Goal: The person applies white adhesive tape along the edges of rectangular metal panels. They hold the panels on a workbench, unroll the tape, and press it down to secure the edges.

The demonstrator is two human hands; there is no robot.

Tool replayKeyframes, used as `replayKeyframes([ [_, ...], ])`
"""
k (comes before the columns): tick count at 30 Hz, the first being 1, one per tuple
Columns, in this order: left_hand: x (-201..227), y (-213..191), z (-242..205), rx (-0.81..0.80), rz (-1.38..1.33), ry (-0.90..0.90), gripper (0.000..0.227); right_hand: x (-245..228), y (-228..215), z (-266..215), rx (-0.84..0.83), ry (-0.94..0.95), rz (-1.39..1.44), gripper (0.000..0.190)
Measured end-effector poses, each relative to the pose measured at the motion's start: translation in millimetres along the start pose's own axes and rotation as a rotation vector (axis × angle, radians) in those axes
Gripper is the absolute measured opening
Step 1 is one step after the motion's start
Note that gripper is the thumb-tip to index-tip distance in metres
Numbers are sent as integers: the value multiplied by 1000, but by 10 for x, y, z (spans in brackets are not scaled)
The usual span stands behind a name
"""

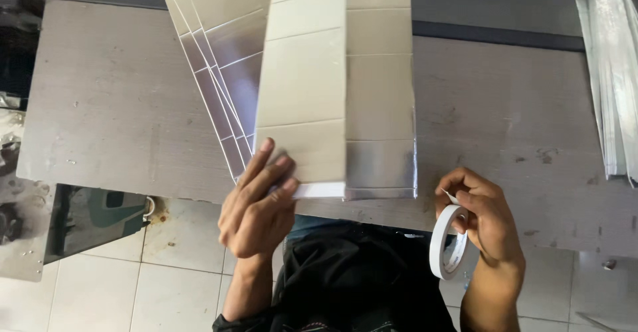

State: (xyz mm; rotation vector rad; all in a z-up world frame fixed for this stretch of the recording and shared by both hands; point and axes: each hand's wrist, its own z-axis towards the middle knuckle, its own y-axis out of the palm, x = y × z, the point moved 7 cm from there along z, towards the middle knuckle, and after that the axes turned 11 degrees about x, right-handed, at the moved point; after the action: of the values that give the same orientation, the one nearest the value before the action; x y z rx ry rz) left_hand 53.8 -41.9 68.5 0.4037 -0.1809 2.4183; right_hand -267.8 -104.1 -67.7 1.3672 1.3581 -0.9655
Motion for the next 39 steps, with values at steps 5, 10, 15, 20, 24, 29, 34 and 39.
replayKeyframes([
  [5, -409, -105, -284, -279, 171, -139, 14, -165, 69, -89, -119, 37, -94, 30],
  [10, -535, -67, -478, -568, 354, -287, 30, -669, 448, -217, -219, -145, -574, 26],
  [15, -450, 0, -512, -745, 503, -508, 47, -961, 951, -247, -376, -300, -807, 20],
  [20, -260, 74, -532, -583, 359, -487, 29, -975, 1269, -140, -267, -368, -1011, 18],
  [24, 21, 274, -563, -632, 9, -529, 24, -902, 1444, -119, -189, -500, -1159, 11],
  [29, 5, 365, -676, -642, -75, -593, 40, -896, 1471, -148, -143, -472, -1200, 14],
  [34, -43, 363, -794, -698, -155, -833, 43, -881, 1475, -157, -131, -484, -1215, 18],
  [39, -70, 395, -729, -699, -270, -941, 47, -886, 1486, -174, -118, -547, -1205, 16],
])
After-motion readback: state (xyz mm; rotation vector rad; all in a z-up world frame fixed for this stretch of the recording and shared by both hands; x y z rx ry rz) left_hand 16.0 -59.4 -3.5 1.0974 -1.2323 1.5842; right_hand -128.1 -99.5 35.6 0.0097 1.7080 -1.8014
